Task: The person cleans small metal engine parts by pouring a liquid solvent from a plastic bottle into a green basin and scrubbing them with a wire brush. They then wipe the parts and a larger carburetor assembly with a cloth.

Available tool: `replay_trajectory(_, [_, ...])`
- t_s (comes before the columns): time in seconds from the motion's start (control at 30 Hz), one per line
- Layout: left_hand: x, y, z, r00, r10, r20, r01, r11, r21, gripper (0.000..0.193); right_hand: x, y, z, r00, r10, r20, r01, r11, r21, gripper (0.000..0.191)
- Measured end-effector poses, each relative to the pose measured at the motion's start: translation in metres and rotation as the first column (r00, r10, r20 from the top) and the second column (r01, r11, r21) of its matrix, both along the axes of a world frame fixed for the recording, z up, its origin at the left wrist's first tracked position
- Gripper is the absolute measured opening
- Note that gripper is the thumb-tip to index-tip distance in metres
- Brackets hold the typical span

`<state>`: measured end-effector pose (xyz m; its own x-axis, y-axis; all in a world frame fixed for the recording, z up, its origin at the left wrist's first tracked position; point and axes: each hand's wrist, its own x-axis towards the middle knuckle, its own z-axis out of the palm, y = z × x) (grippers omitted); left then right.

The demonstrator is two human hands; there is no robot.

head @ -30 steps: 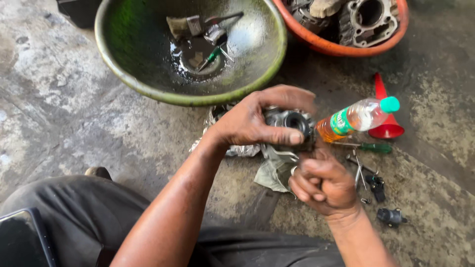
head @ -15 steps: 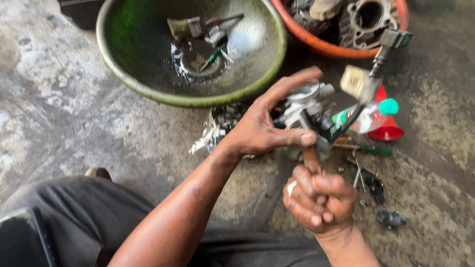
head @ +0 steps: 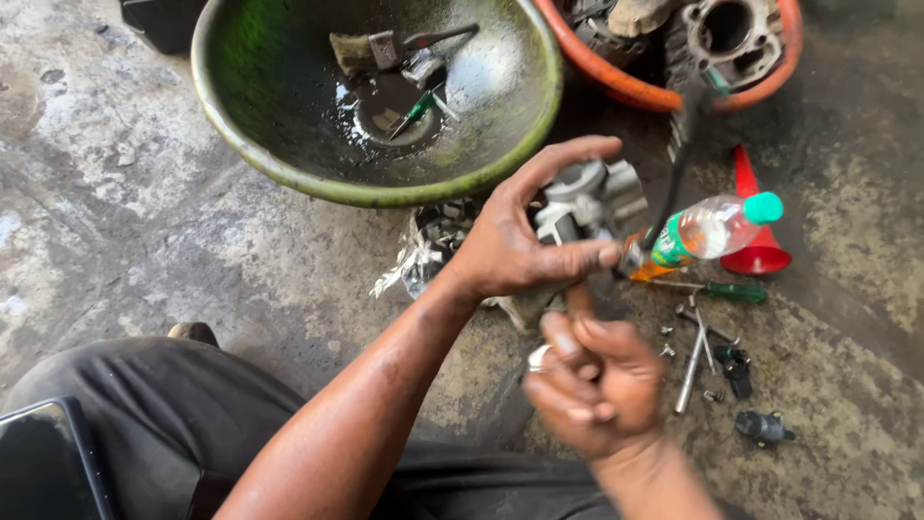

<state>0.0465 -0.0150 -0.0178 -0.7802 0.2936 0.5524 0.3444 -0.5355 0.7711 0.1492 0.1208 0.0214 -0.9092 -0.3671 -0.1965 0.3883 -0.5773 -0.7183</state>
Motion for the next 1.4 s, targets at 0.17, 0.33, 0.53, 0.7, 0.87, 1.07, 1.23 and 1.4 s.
replay_trajectory(0.17, [-0.01,-0.012,0.014,0.923,0.19,0.334,-0.244,0.962,0.127,0.078,-0.009,0.005,-0.005,0.902,-0.391,-0.183,0.429,0.765,0.48,0.016])
replay_trajectory(0.33, [-0.023,-0.035,0.025,0.837,-0.2,0.509,-0.041,0.905,0.424,0.079,0.003,0.058,0.007,0.76,-0.002,-0.65,0.638,0.196,0.745,0.015])
replay_trajectory(0.53, [-0.015,-0.028,0.025,0.836,-0.197,0.513,0.006,0.937,0.35,0.081,0.005,0.048,0.002,0.758,-0.546,-0.358,0.653,0.629,0.422,0.015])
replay_trajectory(0.7, [-0.007,-0.02,0.029,0.766,-0.294,0.572,0.082,0.927,0.366,0.078,0.005,0.017,0.012,0.751,-0.479,-0.454,0.66,0.541,0.521,0.02])
replay_trajectory(0.87, [0.0,-0.002,0.025,0.702,-0.4,0.589,0.17,0.897,0.407,0.074,0.015,-0.002,0.02,0.56,-0.102,-0.822,0.806,0.294,0.513,0.016])
replay_trajectory(1.07, [0.008,0.01,0.021,0.858,0.226,0.46,-0.097,0.953,-0.287,0.072,0.007,-0.002,0.019,0.777,0.189,-0.6,0.606,0.03,0.795,0.025])
replay_trajectory(1.23, [0.005,0.003,0.021,0.884,0.287,0.369,-0.041,0.834,-0.551,0.067,-0.003,0.007,0.008,0.759,0.507,-0.409,0.604,-0.311,0.734,0.074])
replay_trajectory(1.4, [0.01,0.005,0.018,0.899,0.436,-0.048,-0.376,0.712,-0.593,0.055,-0.001,0.0,-0.013,0.869,0.3,-0.393,0.466,-0.236,0.852,0.04])
